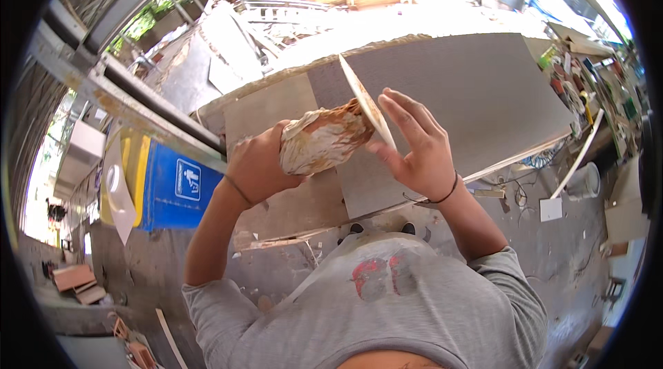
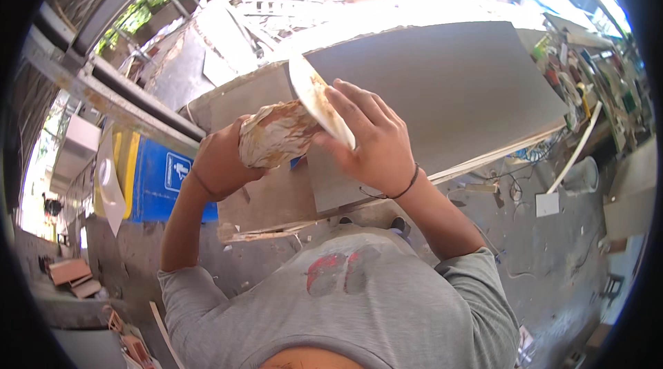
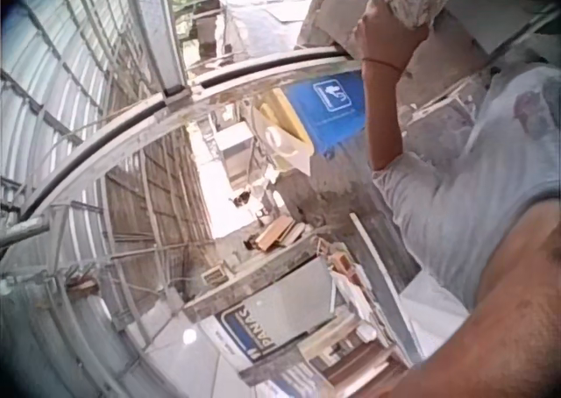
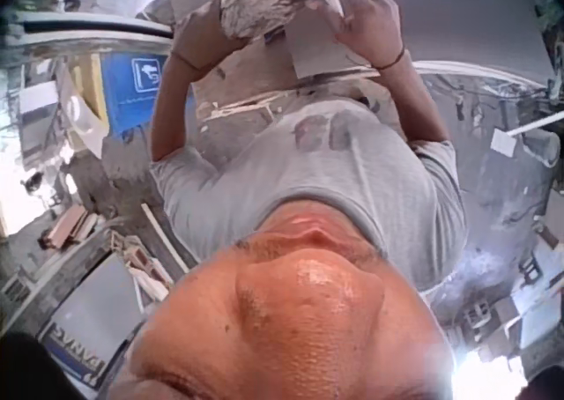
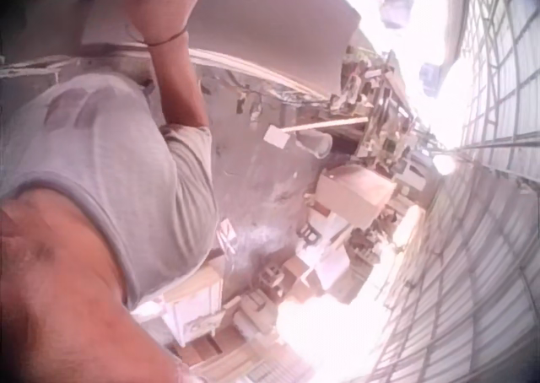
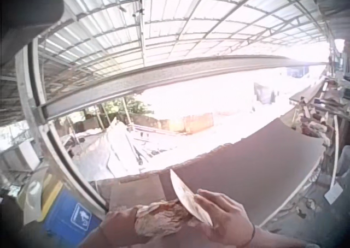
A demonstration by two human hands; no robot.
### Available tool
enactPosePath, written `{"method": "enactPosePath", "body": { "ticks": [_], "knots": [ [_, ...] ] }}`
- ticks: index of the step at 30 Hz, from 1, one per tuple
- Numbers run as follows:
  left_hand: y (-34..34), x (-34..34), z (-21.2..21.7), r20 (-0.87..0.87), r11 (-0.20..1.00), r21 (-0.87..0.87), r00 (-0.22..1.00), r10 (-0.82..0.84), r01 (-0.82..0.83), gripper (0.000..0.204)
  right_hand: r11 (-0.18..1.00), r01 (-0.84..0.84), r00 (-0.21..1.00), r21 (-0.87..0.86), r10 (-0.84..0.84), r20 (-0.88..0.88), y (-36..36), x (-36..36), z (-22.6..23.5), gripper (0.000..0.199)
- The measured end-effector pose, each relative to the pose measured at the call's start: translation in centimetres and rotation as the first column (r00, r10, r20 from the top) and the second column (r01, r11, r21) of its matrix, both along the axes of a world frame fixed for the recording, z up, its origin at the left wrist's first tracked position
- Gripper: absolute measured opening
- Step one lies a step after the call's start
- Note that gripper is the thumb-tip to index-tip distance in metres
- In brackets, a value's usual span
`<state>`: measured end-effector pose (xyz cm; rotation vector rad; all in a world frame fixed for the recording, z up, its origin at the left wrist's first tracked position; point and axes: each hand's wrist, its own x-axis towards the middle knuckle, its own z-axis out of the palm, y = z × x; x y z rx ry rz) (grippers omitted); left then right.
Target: The person uses a power sander on the edges of a wooden board, wipes the surface with a sanding block, and then applies glue from a bottle onto another wooden panel, spreading it with a small yellow spatula.
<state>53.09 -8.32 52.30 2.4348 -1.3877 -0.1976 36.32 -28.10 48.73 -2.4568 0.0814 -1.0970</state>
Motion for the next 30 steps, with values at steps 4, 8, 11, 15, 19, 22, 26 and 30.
{"method": "enactPosePath", "body": {
  "ticks": [4,8,11,15,19,22,26,30],
  "knots": [
    [-1.7,-1.9,1.3,0.025,0.979,0.203,1.000,0.004,-0.009,0.074,0.990,0.065,0.993,0.129,-0.076,0.085,-2.3,-1.5,-1.4,0.019],
    [-3.0,-4.0,2.5,0.046,0.982,0.187,0.999,-0.019,0.010,0.066,0.896,0.115,0.991,0.429,-0.131,0.009,-5.9,-3.6,-0.8,0.013],
    [-4.9,-5.2,3.1,-0.015,0.973,0.228,1.000,-0.022,0.025,0.067,0.880,0.148,0.974,0.451,-0.210,0.091,-8.9,-5.3,-1.8,0.015],
    [-5.6,-4.9,3.3,-0.147,0.976,0.181,0.984,-0.097,0.124,0.075,0.701,0.383,0.715,0.602,-0.637,0.287,-18.5,-10.0,-5.6,0.027],
    [-6.5,-3.6,3.5,-0.280,0.961,0.256,0.960,-0.026,0.101,0.078,0.543,0.166,0.630,0.823,-0.701,0.335,-21.5,-18.2,-7.4,0.035],
    [-7.3,-1.8,3.9,-0.202,0.900,0.425,0.979,-0.010,0.097,0.074,0.466,0.761,0.420,0.452,-0.884,0.205,-22.4,-24.9,-11.8,0.032],
    [-10.6,-1.4,5.9,0.049,0.769,0.639,0.999,-0.016,-0.019,0.072,0.434,0.832,0.418,0.346,-0.900,0.126,-23.2,-32.9,-17.6,0.056],
    [-14.5,-1.2,7.3,0.209,0.580,0.800,0.977,-0.029,-0.154,0.060,0.350,0.371,0.470,0.860,-0.870,0.151,-21.9,-36.3,-16.7,0.046]
  ]
}}
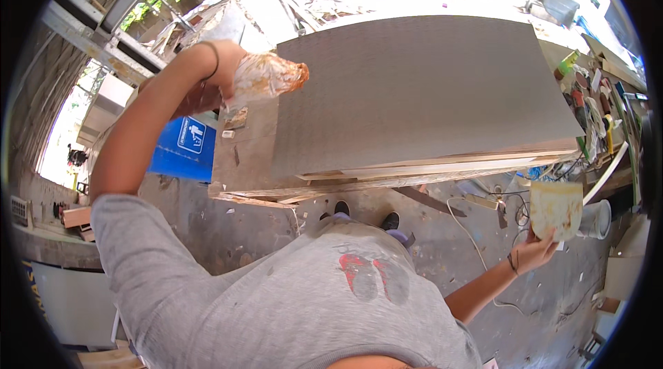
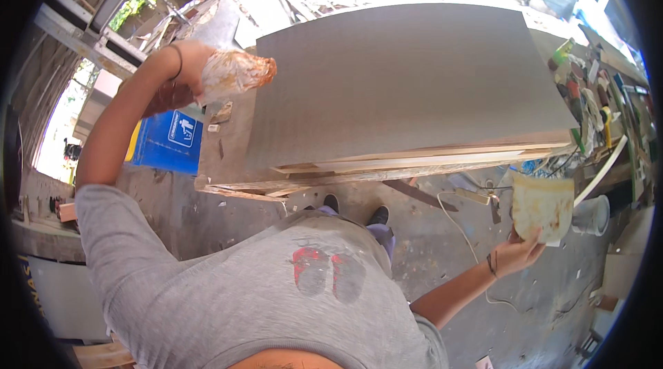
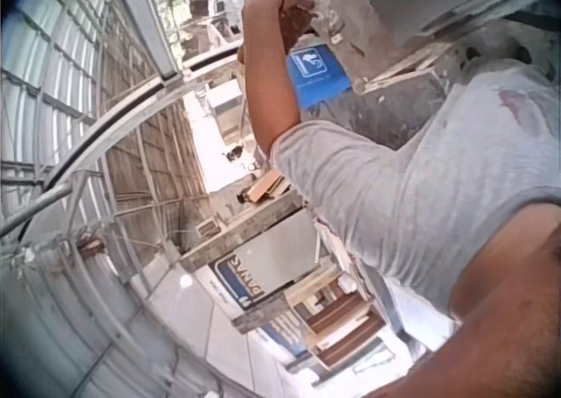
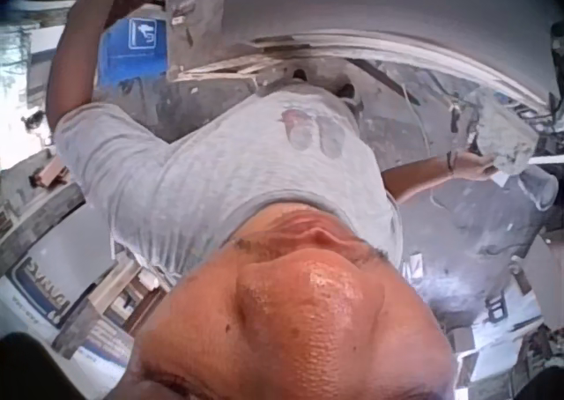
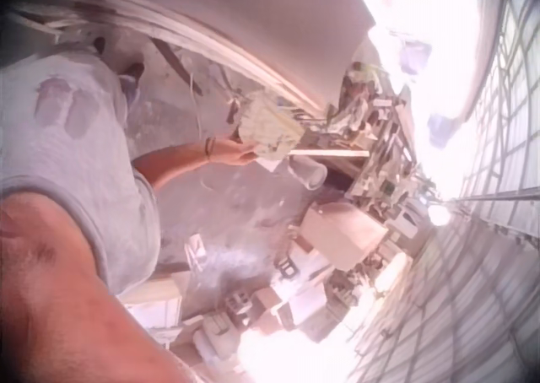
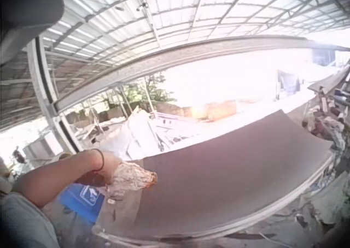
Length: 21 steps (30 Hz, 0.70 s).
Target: The person uses a power sander on the edges of a wooden board, wipes the surface with a sanding block, and then applies glue from a bottle onto another wooden panel, spreading it with a small yellow spatula.
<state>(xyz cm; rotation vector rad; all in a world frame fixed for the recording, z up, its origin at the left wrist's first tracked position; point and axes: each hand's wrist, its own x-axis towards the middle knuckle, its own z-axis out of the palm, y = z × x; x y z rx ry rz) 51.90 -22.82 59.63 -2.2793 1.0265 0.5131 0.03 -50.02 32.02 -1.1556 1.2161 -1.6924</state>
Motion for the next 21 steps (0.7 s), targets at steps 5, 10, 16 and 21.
{"method": "enactPosePath", "body": {
  "ticks": [5,10,16,21],
  "knots": [
    [-4.1,-0.6,1.0,0.117,0.995,0.094,0.993,-0.029,0.017,0.059,0.989,0.122,0.934,0.088,-0.145,0.328,1.5,-2.0,0.7,0.043],
    [-6.7,0.9,0.6,0.126,0.971,0.223,0.985,-0.119,0.089,0.051,0.982,0.166,0.924,0.090,-0.187,0.335,2.4,-3.8,0.2,0.043],
    [-14.7,-1.8,1.9,0.130,0.949,0.136,0.944,-0.303,0.285,0.048,0.959,0.260,0.897,0.114,-0.284,0.340,3.3,-6.7,-0.1,0.044],
    [-23.1,-1.6,2.7,0.237,0.823,-0.168,0.833,-0.500,0.542,0.047,0.941,0.326,0.878,0.094,-0.338,0.339,5.1,-8.0,0.8,0.043]
  ]
}}
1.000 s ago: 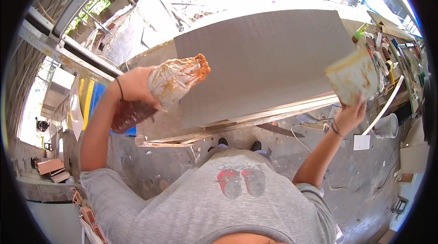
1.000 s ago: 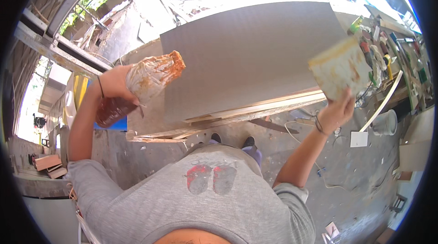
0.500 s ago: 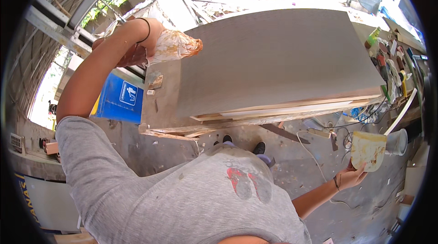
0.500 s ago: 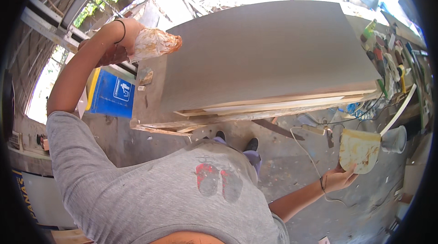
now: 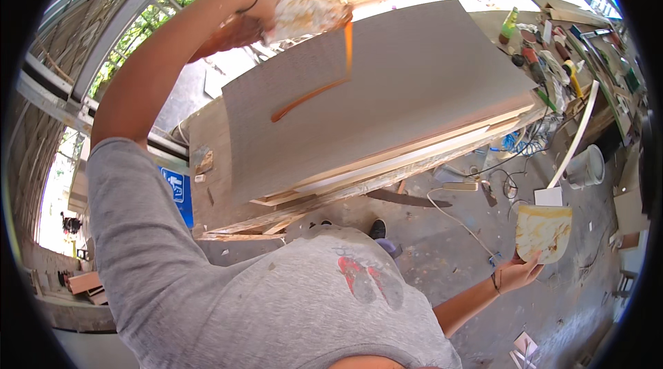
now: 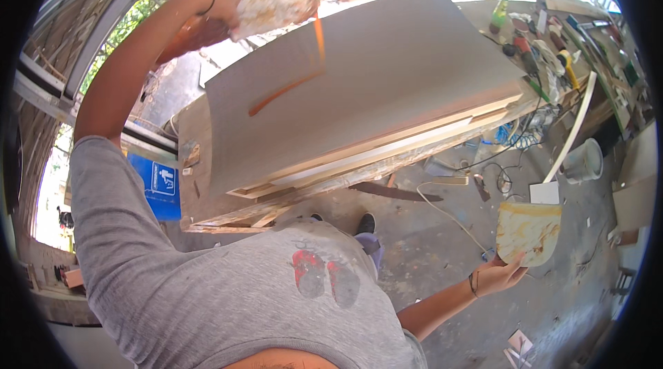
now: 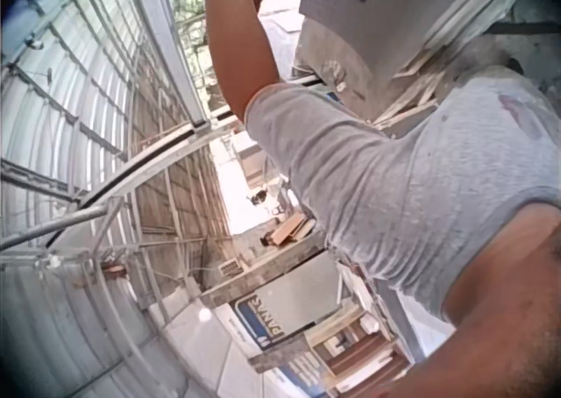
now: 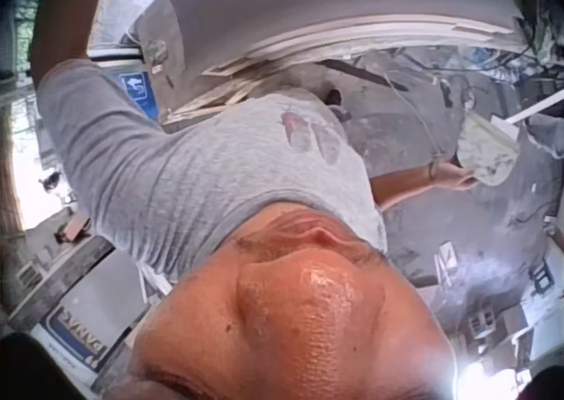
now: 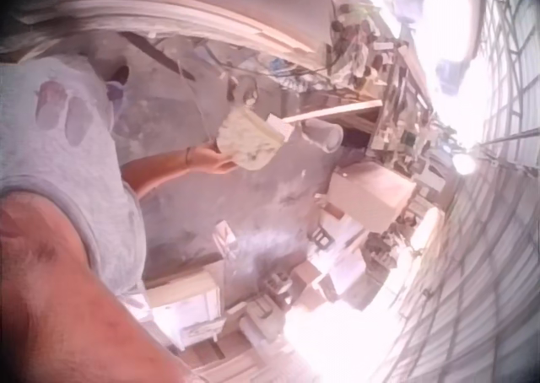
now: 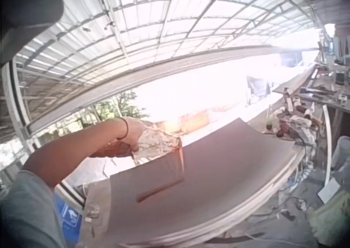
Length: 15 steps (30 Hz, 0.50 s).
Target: The person uses a power sander on the edges of a wooden board, wipes the surface with a sanding block, and then applies glue from a bottle onto another wooden panel, spreading it with a small yellow spatula.
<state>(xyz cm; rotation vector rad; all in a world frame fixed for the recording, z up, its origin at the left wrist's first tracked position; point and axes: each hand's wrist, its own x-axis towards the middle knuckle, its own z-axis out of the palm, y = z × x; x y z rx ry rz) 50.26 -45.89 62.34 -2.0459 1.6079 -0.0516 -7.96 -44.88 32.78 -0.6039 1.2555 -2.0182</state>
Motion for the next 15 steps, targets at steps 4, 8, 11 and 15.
{"method": "enactPosePath", "body": {
  "ticks": [4,8,11,15],
  "knots": [
    [-5.2,-6.3,3.7,-0.053,0.987,-0.152,0.997,-0.064,0.055,0.048,0.998,0.067,0.998,0.003,-0.067,-0.001,1.5,-2.0,0.2,0.044],
    [-6.0,-6.8,4.5,-0.010,0.929,-0.354,0.993,-0.117,0.106,0.047,0.996,0.087,0.996,0.018,-0.086,-0.021,2.4,-2.7,0.5,0.045],
    [-5.2,-3.5,3.0,-0.113,0.907,-0.417,0.987,-0.110,0.054,0.052,0.998,0.064,0.997,-0.010,-0.064,-0.031,2.6,-3.0,0.7,0.045],
    [-0.3,0.0,0.0,-0.231,0.903,-0.429,0.970,-0.074,-0.033,0.066,1.000,0.010,0.998,-0.021,-0.011,-0.057,1.8,-1.6,0.9,0.046]
  ]
}}
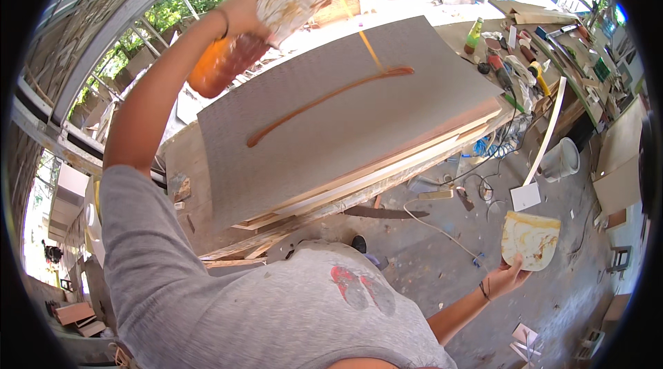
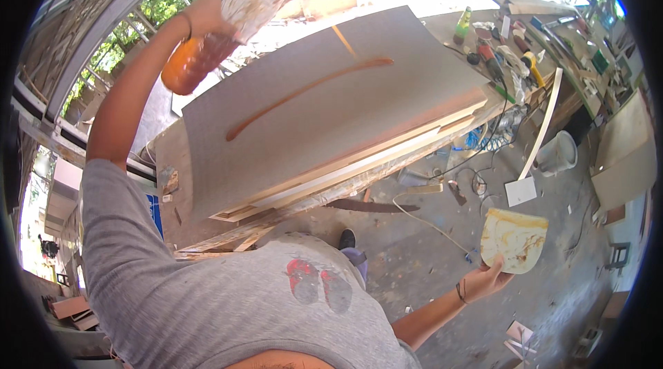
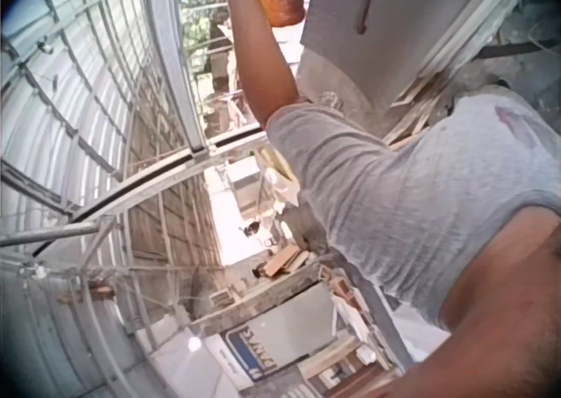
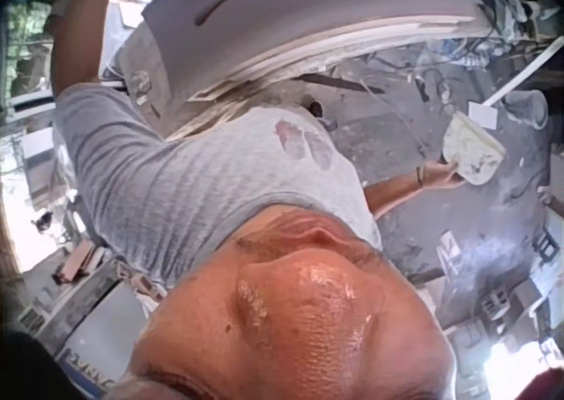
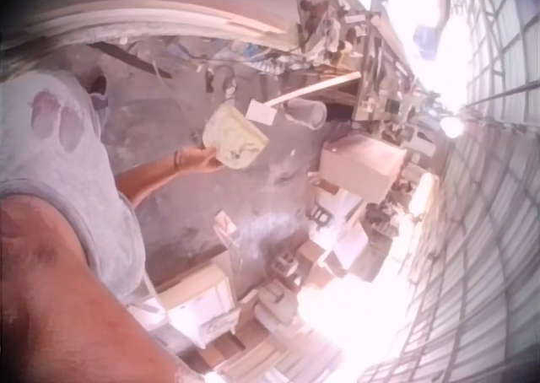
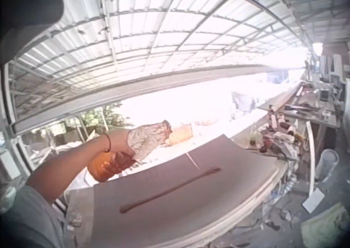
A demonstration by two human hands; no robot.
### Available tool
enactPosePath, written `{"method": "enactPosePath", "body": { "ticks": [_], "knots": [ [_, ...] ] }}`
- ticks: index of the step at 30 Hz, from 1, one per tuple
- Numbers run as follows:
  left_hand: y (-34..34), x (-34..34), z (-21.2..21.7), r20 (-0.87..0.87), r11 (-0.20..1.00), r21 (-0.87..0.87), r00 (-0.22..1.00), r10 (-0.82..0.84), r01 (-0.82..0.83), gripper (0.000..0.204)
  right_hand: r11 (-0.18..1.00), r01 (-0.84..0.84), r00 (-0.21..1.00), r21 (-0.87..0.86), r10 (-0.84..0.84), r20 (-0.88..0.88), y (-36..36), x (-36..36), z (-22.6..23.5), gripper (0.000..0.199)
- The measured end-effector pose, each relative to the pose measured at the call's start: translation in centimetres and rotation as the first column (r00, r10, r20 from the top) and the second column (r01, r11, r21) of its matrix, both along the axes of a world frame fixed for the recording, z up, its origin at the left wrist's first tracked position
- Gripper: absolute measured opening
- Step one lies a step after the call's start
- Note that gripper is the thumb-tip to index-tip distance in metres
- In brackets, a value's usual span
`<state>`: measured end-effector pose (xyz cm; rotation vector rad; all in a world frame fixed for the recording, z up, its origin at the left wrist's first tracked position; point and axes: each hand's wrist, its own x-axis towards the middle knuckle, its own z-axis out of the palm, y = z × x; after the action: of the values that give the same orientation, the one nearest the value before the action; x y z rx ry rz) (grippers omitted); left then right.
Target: The person uses a power sander on the edges of a wooden board, wipes the surface with a sanding block, and then applies glue from a bottle onto another wooden panel, spreading it with a small yellow spatula.
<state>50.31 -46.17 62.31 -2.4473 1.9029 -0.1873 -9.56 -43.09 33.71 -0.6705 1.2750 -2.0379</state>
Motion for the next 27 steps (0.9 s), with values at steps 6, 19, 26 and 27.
{"method": "enactPosePath", "body": {
  "ticks": [6,19,26,27],
  "knots": [
    [12.4,1.5,-3.8,-0.227,0.980,-0.136,0.968,0.110,-0.143,0.072,0.959,-0.282,0.959,-0.006,0.282,-0.002,-2.5,6.7,0.3,0.043],
    [23.9,1.0,-7.8,-0.439,0.912,-0.275,0.884,0.161,-0.303,0.078,0.104,-0.977,0.212,-0.185,0.403,-0.890,-1.8,37.8,17.5,0.031],
    [26.7,3.2,-9.3,-0.577,0.859,-0.374,0.813,0.080,-0.350,0.077,0.141,-0.990,0.049,0.010,0.410,-0.911,-0.8,41.0,14.1,0.032],
    [27.5,3.8,-9.7,-0.647,0.842,-0.407,0.762,0.008,-0.355,0.074,0.171,-0.982,-0.008,0.083,0.401,-0.916,-0.7,40.6,13.2,0.032]
  ]
}}
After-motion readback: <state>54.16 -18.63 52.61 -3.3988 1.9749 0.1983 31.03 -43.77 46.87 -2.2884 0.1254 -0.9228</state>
